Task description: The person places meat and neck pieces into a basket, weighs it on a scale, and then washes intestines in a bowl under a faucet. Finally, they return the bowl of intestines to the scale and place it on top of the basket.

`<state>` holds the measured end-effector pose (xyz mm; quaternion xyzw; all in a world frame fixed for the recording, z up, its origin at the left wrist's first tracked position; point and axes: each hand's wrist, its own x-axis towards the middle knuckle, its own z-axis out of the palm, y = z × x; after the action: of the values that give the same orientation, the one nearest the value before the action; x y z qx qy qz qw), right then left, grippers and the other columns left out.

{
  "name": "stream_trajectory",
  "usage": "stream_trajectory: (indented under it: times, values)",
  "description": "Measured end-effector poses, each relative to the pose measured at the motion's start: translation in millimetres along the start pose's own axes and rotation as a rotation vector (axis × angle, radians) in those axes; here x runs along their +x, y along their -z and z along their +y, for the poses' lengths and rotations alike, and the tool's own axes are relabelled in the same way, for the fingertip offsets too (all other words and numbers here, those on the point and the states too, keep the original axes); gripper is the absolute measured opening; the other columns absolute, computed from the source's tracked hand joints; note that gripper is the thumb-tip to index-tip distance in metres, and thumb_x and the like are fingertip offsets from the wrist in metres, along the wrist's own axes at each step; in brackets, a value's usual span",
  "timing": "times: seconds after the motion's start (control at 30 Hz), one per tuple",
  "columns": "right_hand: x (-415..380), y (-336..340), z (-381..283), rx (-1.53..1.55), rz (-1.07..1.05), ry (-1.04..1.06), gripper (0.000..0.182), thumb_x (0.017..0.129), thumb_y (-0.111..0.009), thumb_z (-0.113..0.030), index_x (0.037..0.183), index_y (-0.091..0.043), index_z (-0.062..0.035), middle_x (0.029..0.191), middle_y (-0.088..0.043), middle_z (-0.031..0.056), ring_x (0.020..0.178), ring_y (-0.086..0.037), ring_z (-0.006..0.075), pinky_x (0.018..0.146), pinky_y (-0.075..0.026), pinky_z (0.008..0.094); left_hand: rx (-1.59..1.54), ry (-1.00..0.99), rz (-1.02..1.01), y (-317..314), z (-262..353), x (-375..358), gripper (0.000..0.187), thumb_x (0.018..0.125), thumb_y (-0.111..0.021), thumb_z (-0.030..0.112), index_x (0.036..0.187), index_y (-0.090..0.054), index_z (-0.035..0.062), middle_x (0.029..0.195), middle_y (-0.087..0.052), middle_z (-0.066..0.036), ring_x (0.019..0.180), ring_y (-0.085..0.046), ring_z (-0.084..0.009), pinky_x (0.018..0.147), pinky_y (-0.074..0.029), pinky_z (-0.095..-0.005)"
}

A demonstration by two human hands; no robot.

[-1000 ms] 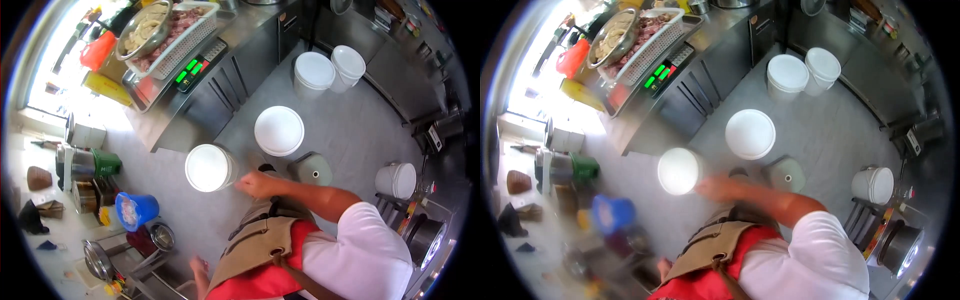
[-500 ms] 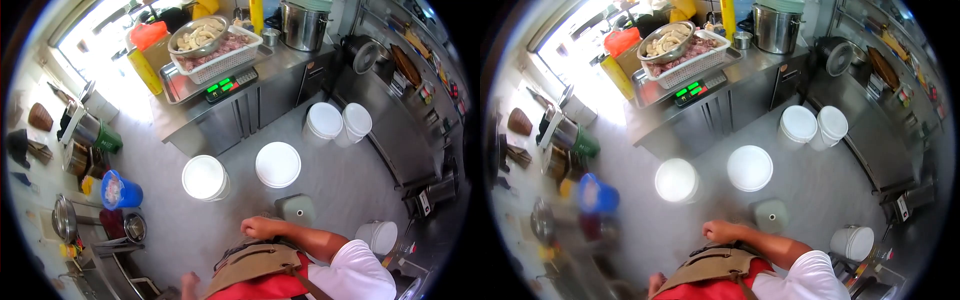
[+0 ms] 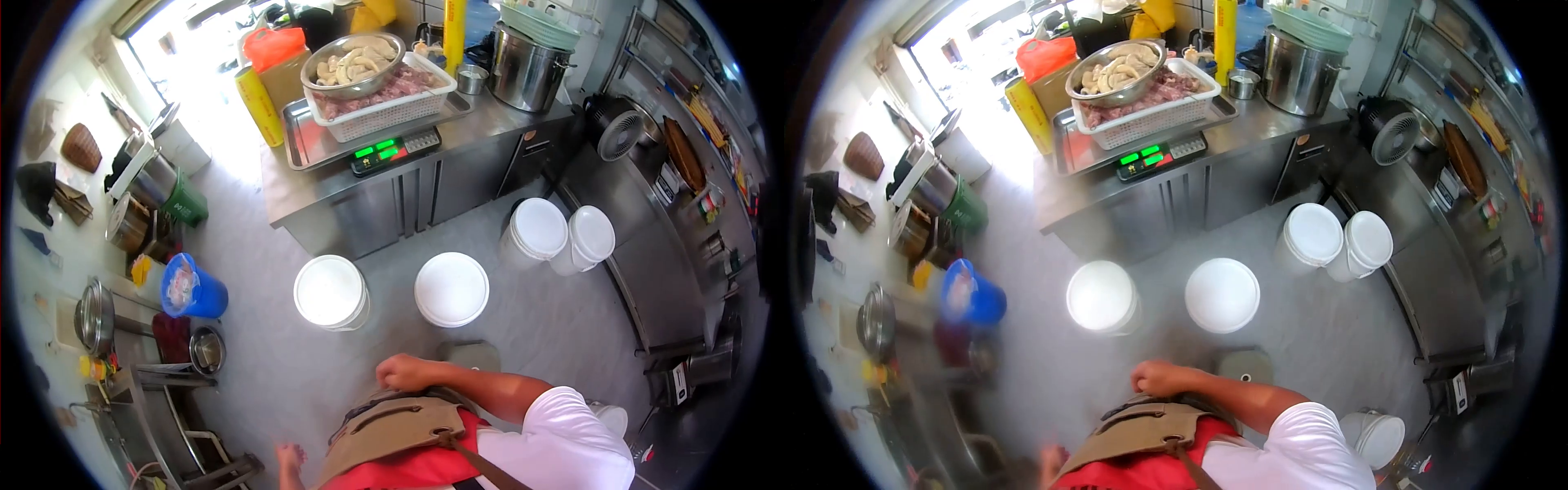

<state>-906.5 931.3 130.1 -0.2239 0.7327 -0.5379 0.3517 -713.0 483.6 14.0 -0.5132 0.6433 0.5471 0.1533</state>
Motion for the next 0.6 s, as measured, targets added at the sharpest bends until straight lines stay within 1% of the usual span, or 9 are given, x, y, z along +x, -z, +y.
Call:
stream_trajectory:
  times: [0.1, 0.2, 0.23, 0.5, 0.6]
  values:
    - [11.3, 3.6, 2.0, -0.026, -0.036, 0.04, 0.016, 0.078, -0.049, -0.007, 0.081, -0.063, -0.0003, 0.077, -0.065, 0.0129, 0.073, -0.062, 0.024, 0.069, -0.049, 0.0358, 0.027, 0.093, -0.003, 40.2, -109.0, 73.7, 0.011, 0.085, -0.047, 0.007, 0.076, -0.048, 0.0, 0.055, -0.048, -0.01, 0.043, -0.049, -0.0238, 0.037, -0.04, -0.0352]
    - [23.4, 3.1, 13.1, -0.035, -0.055, 0.071, 0.018, 0.078, -0.049, -0.01, 0.08, -0.065, -0.0029, 0.079, -0.066, 0.0144, 0.075, -0.061, 0.0297, 0.07, -0.048, 0.0396, -0.091, 0.079, 0.139, 31.1, -113.4, 31.5, 0.012, 0.083, -0.047, 0.004, 0.072, -0.047, -0.0002, 0.055, -0.047, -0.011, 0.044, -0.05, -0.0245, 0.037, -0.04, -0.035]
    - [27.6, 3.4, 15.7, -0.038, -0.068, 0.072, 0.017, 0.078, -0.049, -0.011, 0.079, -0.065, -0.0031, 0.079, -0.066, 0.0144, 0.075, -0.061, 0.0297, 0.07, -0.048, 0.0398, -0.103, 0.101, 0.161, 28.4, -112.8, 22.7, 0.012, 0.083, -0.047, 0.004, 0.072, -0.047, -0.0003, 0.055, -0.048, -0.011, 0.044, -0.05, -0.0244, 0.037, -0.04, -0.035]
    - [54.8, 3.8, 14.1, -0.072, -0.122, 0.121, 0.016, 0.081, -0.05, -0.013, 0.077, -0.063, -0.0033, 0.077, -0.065, 0.015, 0.074, -0.061, 0.0296, 0.069, -0.048, 0.0401, -0.116, 0.148, 0.138, 8.1, -97.6, -11.6, 0.01, 0.083, -0.048, 0.004, 0.073, -0.048, -0.0006, 0.056, -0.048, -0.011, 0.044, -0.051, -0.0237, 0.038, -0.042, -0.0351]
    - [57.3, 3.2, 5.1, -0.068, -0.111, 0.126, 0.015, 0.08, -0.05, -0.009, 0.078, -0.063, -0.0016, 0.077, -0.066, 0.0139, 0.073, -0.062, 0.0286, 0.069, -0.048, 0.0377, -0.115, 0.152, 0.136, 8.6, -96.8, -13.7, 0.01, 0.082, -0.048, 0.004, 0.074, -0.049, -0.0007, 0.056, -0.048, -0.011, 0.044, -0.051, -0.0235, 0.038, -0.042, -0.0351]
